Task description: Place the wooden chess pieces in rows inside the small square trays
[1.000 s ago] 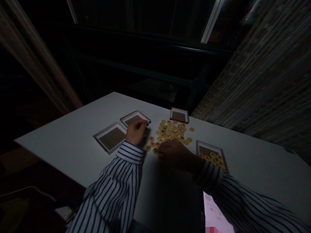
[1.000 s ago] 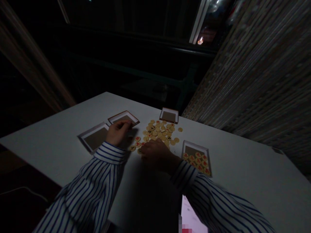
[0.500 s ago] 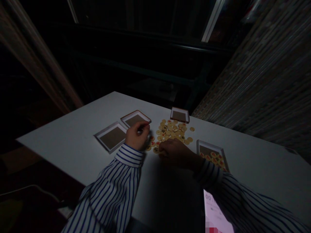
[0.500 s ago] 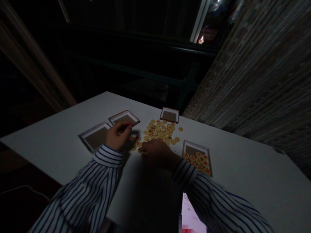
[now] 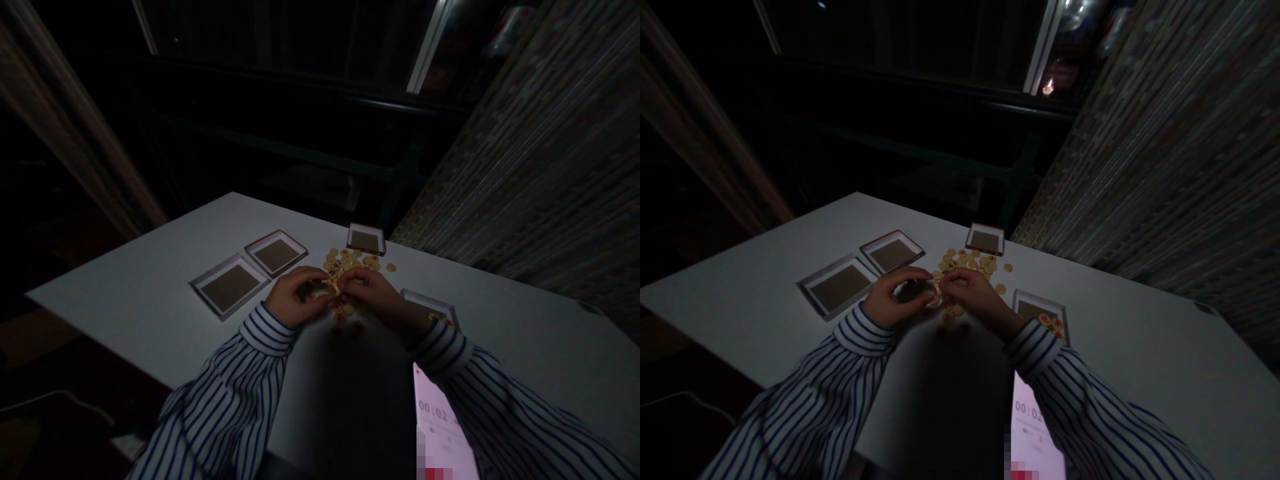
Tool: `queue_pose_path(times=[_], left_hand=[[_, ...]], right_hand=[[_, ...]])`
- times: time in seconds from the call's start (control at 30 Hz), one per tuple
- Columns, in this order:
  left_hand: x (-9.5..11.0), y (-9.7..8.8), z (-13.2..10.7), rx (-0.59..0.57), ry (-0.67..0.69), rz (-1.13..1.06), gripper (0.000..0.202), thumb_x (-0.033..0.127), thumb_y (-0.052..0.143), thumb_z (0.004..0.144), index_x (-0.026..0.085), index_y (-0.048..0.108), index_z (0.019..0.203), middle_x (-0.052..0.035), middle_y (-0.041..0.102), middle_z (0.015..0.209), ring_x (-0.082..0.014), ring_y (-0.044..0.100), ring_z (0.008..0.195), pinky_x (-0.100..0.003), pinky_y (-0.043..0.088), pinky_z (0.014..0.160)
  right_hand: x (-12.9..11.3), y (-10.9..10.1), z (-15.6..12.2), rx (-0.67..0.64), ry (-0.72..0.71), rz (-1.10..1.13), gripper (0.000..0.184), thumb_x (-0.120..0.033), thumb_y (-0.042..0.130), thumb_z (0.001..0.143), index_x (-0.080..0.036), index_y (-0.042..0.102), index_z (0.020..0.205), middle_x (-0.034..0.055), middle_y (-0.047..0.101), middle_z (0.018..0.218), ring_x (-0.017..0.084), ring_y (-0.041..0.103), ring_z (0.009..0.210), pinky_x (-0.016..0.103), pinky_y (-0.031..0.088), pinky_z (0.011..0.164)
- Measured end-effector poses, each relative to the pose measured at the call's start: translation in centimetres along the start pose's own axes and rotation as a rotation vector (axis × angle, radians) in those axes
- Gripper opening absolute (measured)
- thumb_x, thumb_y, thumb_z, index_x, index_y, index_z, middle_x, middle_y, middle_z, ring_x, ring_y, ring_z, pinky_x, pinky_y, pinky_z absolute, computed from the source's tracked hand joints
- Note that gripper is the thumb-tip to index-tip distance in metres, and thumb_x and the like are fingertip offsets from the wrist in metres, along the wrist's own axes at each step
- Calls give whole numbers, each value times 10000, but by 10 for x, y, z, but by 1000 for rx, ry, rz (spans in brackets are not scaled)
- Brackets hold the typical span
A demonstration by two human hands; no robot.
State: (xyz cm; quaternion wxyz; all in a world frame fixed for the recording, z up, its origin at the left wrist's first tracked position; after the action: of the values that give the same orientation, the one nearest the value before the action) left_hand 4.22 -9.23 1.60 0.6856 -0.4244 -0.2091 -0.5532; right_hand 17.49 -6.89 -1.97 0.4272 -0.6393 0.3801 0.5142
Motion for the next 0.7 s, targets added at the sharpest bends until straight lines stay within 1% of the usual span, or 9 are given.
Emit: queue_pose_path(times=[0.07, 0.17, 0.27, 0.33, 0.47, 0.57, 0.63, 0.7], left_hand=[[0, 6, -1, -32, 42, 2, 293, 278, 690, 650, 190, 653, 927, -87, 667, 925, -186, 606, 839, -316, 475, 775], [0, 11, -1, -51, 118, 39, 297, 281, 692, 657, 179, 642, 931, -88, 670, 916, -188, 613, 853, -335, 484, 794], [2, 13, -2, -49, 183, 89, 267, 279, 674, 682, 167, 633, 921, -86, 672, 895, -182, 620, 837, -340, 500, 777], [4, 12, -2, -39, 200, 111, 239, 270, 659, 697, 168, 632, 912, -81, 673, 879, -176, 623, 822, -333, 509, 762], [3, 12, -1, -50, 185, 137, 209, 252, 634, 709, 168, 638, 900, -75, 673, 860, -168, 626, 799, -313, 516, 740], [-2, 12, -1, -81, 149, 162, 219, 257, 615, 719, 154, 639, 911, -78, 667, 852, -166, 622, 791, -299, 512, 725], [-6, 16, -1, -140, 137, 198, 242, 268, 603, 721, 146, 638, 927, -82, 661, 855, -172, 616, 799, -305, 506, 728], [-10, 22, -2, -229, 130, 245, 255, 278, 595, 715, 146, 641, 929, -84, 655, 858, -181, 609, 805, -318, 496, 740]], right_hand=[[1, -2, 0, 19, 13, 24, 164, -307, 607, 696, -164, 563, 761, -34, 577, 598, 85, 511, 522, 223, 383, 526], [3, -3, 0, 35, 38, 60, 162, -306, 613, 691, -166, 559, 751, -42, 569, 573, 78, 491, 499, 213, 360, 501], [6, -1, -1, 21, 58, 95, 158, -307, 616, 691, -172, 552, 745, -49, 566, 559, 70, 476, 478, 207, 348, 489], [6, 2, -2, 5, 50, 97, 163, -317, 614, 697, -174, 551, 744, -45, 575, 562, 72, 481, 480, 209, 351, 490], [5, 4, -2, -15, 17, 81, 175, -327, 618, 695, -171, 558, 744, -31, 594, 589, 91, 529, 542, 222, 384, 533], [5, -4, -1, 18, -2, 39, 165, -312, 632, 674, -169, 575, 734, -26, 604, 629, 90, 530, 562, 221, 386, 540], [6, -13, -1, 61, 0, 3, 164, -304, 638, 656, -168, 580, 726, -14, 622, 673, 87, 525, 563, 218, 378, 525], [6, -22, -2, 102, 12, -18, 164, -300, 638, 645, -167, 579, 720, 1, 637, 704, 92, 535, 580, 219, 383, 529]])
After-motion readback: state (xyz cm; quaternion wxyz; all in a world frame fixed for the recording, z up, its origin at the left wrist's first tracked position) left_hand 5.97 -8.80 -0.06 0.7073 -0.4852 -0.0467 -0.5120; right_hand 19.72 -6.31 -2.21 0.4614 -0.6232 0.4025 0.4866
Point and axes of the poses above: each hand's wrist, its own z-axis towards the middle knuckle, its own y-axis out of the palm, x = y × z, the point moved 9 cm from there along z, towards the middle knuckle
